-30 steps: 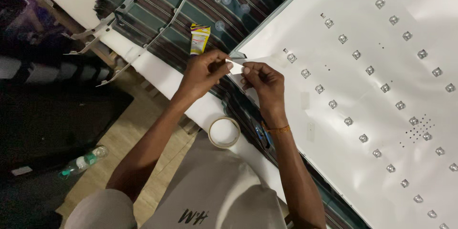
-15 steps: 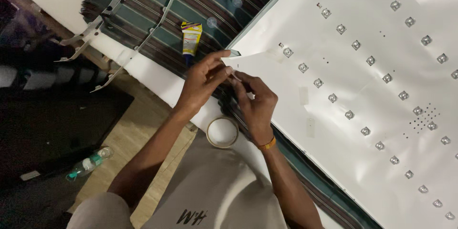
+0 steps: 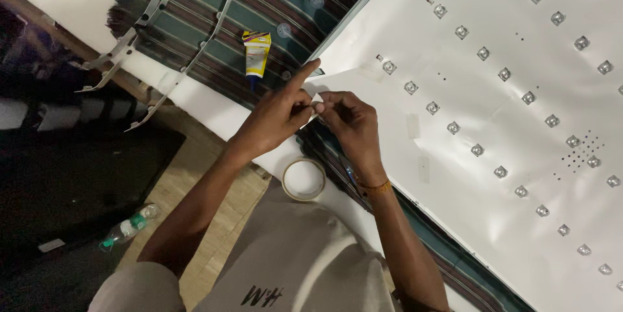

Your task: The person repeatedly cuts small pieces of clear tape from a roll and applies them to the back surface of a white LED panel. They smooth each piece down with their fingers and continue the process across multiple locations on the panel.

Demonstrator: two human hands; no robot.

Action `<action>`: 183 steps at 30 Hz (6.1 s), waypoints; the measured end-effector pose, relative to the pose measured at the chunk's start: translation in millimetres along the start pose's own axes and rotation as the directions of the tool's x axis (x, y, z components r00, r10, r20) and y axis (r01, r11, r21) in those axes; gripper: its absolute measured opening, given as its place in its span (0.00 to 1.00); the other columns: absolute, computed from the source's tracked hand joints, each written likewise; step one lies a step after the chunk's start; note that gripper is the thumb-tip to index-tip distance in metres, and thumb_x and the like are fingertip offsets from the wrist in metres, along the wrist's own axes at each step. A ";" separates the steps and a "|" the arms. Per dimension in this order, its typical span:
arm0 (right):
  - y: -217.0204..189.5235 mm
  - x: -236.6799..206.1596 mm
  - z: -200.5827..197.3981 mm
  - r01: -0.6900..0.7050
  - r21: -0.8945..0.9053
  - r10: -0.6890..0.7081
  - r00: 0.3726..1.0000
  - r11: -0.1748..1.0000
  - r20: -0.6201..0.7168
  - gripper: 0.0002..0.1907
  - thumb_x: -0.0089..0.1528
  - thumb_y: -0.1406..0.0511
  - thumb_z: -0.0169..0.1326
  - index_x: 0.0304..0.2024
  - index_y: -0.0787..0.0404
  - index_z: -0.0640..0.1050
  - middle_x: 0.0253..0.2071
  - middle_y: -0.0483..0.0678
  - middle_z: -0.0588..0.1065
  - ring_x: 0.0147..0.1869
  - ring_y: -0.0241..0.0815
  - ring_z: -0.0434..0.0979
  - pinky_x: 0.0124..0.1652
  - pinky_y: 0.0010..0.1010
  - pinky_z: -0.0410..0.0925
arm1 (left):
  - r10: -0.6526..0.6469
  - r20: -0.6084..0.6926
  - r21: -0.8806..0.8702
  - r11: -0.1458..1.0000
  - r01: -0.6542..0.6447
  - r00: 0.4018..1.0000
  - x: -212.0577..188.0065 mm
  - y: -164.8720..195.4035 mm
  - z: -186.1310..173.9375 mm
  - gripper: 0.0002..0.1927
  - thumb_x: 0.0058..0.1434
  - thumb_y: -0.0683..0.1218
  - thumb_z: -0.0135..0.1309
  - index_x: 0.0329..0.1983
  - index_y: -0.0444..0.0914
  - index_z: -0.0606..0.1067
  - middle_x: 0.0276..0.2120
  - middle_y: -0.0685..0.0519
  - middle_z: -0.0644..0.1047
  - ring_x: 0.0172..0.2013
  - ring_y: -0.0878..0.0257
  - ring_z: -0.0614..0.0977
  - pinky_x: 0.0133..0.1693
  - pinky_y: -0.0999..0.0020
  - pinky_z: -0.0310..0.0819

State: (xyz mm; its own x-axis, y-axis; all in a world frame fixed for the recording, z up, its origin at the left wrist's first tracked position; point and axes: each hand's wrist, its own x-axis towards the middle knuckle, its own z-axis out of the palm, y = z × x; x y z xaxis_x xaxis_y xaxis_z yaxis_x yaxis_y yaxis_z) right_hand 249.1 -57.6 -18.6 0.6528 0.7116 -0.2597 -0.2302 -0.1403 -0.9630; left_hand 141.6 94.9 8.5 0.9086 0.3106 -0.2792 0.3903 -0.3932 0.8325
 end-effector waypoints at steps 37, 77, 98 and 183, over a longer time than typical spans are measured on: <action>18.4 -8.9 -34.6 0.137 -0.021 -0.138 0.955 0.990 -0.262 0.07 0.70 0.70 0.54 0.48 0.67 0.79 0.42 0.47 0.80 0.44 0.35 0.81 0.48 0.28 0.77 | 0.034 -0.676 -0.119 0.981 -0.155 0.736 41.6 -41.0 32.6 0.10 0.67 0.42 0.64 0.32 0.33 0.78 0.26 0.56 0.75 0.27 0.71 0.69 0.30 0.71 0.65; 7.6 7.5 -53.3 0.055 0.009 -0.049 0.945 0.998 -0.322 0.08 0.69 0.66 0.58 0.48 0.65 0.77 0.36 0.45 0.76 0.37 0.33 0.78 0.34 0.25 0.72 | 0.064 -0.455 -0.083 0.990 -0.114 0.888 46.0 -50.1 -1.4 0.06 0.64 0.38 0.63 0.44 0.35 0.82 0.31 0.56 0.80 0.29 0.73 0.78 0.31 0.76 0.72; 13.6 -8.2 -51.0 0.007 0.024 0.001 0.950 1.000 -0.312 0.08 0.69 0.66 0.57 0.45 0.65 0.79 0.36 0.44 0.77 0.38 0.32 0.76 0.37 0.24 0.70 | -0.135 -0.565 -0.373 0.922 -0.106 0.814 42.4 -62.1 21.6 0.04 0.66 0.41 0.63 0.42 0.35 0.83 0.29 0.61 0.78 0.29 0.77 0.69 0.31 0.78 0.62; -11.1 49.0 -30.8 0.531 -0.679 -0.324 0.847 0.506 0.421 0.16 0.52 0.61 0.70 0.42 0.55 0.86 0.47 0.44 0.77 0.51 0.46 0.69 0.52 0.39 0.64 | 0.339 -0.154 0.525 0.824 -0.214 0.928 -9.7 -32.6 -2.5 0.14 0.61 0.44 0.66 0.50 0.39 0.82 0.50 0.53 0.75 0.52 0.57 0.73 0.54 0.55 0.65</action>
State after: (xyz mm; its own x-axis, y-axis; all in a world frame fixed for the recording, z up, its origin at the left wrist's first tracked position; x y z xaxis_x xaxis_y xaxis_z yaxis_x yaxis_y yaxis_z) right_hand 305.9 -42.3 -22.9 0.3240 0.9381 0.1228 0.7205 -0.1605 -0.6747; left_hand 119.8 106.9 -14.7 0.9528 0.2878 0.0967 0.2051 -0.8448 0.4941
